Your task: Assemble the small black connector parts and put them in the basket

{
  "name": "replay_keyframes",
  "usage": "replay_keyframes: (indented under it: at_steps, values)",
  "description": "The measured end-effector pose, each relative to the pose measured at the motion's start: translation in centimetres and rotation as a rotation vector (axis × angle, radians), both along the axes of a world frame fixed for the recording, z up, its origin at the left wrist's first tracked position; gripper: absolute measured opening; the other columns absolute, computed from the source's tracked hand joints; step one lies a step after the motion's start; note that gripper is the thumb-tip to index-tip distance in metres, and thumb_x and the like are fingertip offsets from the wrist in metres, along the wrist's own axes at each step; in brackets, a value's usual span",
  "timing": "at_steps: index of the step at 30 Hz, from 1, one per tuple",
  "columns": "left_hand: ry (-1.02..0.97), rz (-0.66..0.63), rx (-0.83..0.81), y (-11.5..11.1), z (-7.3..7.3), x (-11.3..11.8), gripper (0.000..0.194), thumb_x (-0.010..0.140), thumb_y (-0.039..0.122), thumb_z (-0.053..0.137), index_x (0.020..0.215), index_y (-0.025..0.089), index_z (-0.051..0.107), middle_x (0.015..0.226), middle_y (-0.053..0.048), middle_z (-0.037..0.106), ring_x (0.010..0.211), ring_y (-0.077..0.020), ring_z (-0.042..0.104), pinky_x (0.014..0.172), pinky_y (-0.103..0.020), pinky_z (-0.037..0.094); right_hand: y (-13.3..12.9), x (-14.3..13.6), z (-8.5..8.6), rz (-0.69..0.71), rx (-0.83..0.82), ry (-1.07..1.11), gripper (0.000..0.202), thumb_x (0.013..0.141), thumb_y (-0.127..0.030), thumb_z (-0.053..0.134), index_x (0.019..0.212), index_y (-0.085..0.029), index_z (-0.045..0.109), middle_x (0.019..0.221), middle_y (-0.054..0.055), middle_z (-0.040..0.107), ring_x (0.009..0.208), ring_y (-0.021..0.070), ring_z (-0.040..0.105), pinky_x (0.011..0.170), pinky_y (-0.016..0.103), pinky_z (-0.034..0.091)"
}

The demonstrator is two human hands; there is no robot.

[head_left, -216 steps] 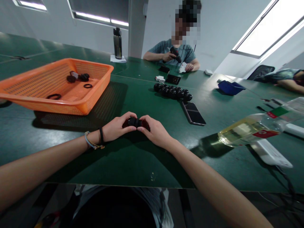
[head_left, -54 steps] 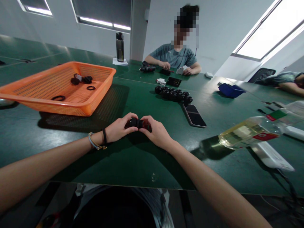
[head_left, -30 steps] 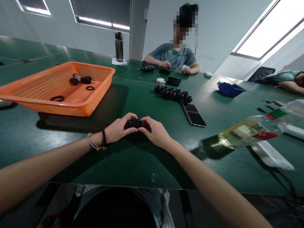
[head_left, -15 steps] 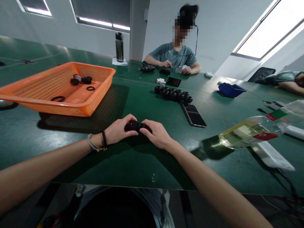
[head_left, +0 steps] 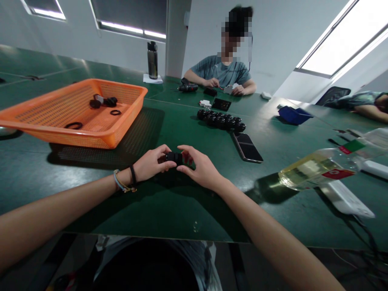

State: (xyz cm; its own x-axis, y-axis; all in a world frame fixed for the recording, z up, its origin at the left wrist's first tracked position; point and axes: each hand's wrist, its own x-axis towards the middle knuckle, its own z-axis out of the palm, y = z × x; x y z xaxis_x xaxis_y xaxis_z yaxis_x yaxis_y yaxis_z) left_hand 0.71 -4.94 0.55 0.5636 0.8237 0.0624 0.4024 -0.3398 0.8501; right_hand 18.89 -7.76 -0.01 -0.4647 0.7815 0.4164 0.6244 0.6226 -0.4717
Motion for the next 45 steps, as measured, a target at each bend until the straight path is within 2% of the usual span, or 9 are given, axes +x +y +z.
replay_keyframes:
  at_steps: [5,12,17,22,27,36,41,43,45]
  values:
    - [-0.152,-0.020,-0.158,-0.4,0.0,0.5,0.029,0.066,0.037,0.054,0.081,0.016,0.040,0.058,0.006,0.050,0.048,-0.0085,0.047,0.047,-0.020,0.038,0.1,0.1,-0.2,0.027,0.244,-0.114,0.028,0.081,-0.030,0.050,0.104,-0.014,0.049,0.088,0.009,0.057,0.082,0.0194,0.050,0.072,0.033,0.044]
    - [-0.200,-0.105,-0.210,-0.3,0.2,0.5,0.028,0.071,0.044,0.045,0.072,0.015,0.044,0.059,0.003,0.050,0.047,-0.0073,0.045,0.045,-0.019,0.035,0.0,0.0,0.1,0.000,0.335,-0.119,0.024,0.084,-0.028,0.046,0.102,-0.013,0.048,0.089,0.010,0.057,0.082,0.0199,0.049,0.073,0.034,0.044]
    - [-0.174,-0.022,-0.154,-0.5,0.2,0.5,0.027,0.068,0.041,0.049,0.074,0.015,0.046,0.058,0.004,0.048,0.050,-0.0085,0.045,0.048,-0.020,0.037,-0.1,-0.3,-0.2,-0.018,0.276,-0.042,0.023,0.084,-0.029,0.045,0.100,-0.013,0.047,0.089,0.010,0.056,0.082,0.0198,0.049,0.072,0.034,0.044]
    - [-0.096,0.051,0.060,-0.7,0.2,0.4,0.032,0.068,0.043,0.051,0.081,0.014,0.052,0.066,0.002,0.053,0.057,-0.0117,0.048,0.053,-0.022,0.038,-0.3,-0.5,-0.4,-0.017,0.187,0.060,0.023,0.084,-0.030,0.043,0.101,-0.013,0.047,0.091,0.011,0.057,0.083,0.0194,0.050,0.072,0.033,0.044]
    - [0.067,0.093,0.285,-0.7,0.2,0.1,0.042,0.072,0.051,0.049,0.091,0.014,0.057,0.077,-0.003,0.061,0.068,-0.0167,0.054,0.061,-0.025,0.041,-0.5,-0.9,-0.4,-0.058,0.035,0.151,0.022,0.083,-0.028,0.044,0.101,-0.016,0.047,0.096,0.009,0.057,0.086,0.0184,0.052,0.074,0.033,0.043]
    - [0.149,0.117,0.462,-0.6,-0.2,-0.2,0.055,0.072,0.060,0.046,0.096,0.012,0.057,0.092,-0.009,0.063,0.078,-0.0195,0.058,0.070,-0.027,0.045,-1.0,-1.6,0.4,-0.119,-0.253,0.269,0.018,0.082,-0.024,0.043,0.096,-0.016,0.050,0.089,0.004,0.059,0.079,0.0144,0.054,0.071,0.027,0.041]
    - [0.137,0.098,0.489,-0.4,-0.4,-0.3,0.052,0.073,0.058,0.046,0.094,0.012,0.057,0.094,-0.010,0.062,0.080,-0.0201,0.057,0.072,-0.029,0.045,-1.0,-1.7,0.2,-0.114,-0.361,0.326,0.018,0.084,-0.027,0.041,0.094,-0.015,0.050,0.083,0.003,0.058,0.074,0.0131,0.053,0.067,0.025,0.041]
    - [0.135,0.085,0.431,-0.4,-0.3,-0.1,0.048,0.073,0.055,0.047,0.093,0.012,0.056,0.089,-0.009,0.061,0.076,-0.0193,0.056,0.069,-0.029,0.044,-0.9,-1.6,0.0,-0.135,-0.350,0.301,0.018,0.084,-0.028,0.040,0.095,-0.016,0.050,0.082,0.003,0.058,0.073,0.0133,0.053,0.066,0.025,0.041]
    - [0.091,0.045,0.303,-0.4,-0.2,0.1,0.043,0.076,0.050,0.044,0.095,0.012,0.053,0.077,-0.005,0.059,0.066,-0.0167,0.055,0.062,-0.027,0.044,-0.6,-1.4,-0.1,-0.156,-0.256,0.234,0.019,0.084,-0.027,0.041,0.097,-0.016,0.049,0.085,0.005,0.058,0.075,0.0149,0.053,0.068,0.028,0.042]
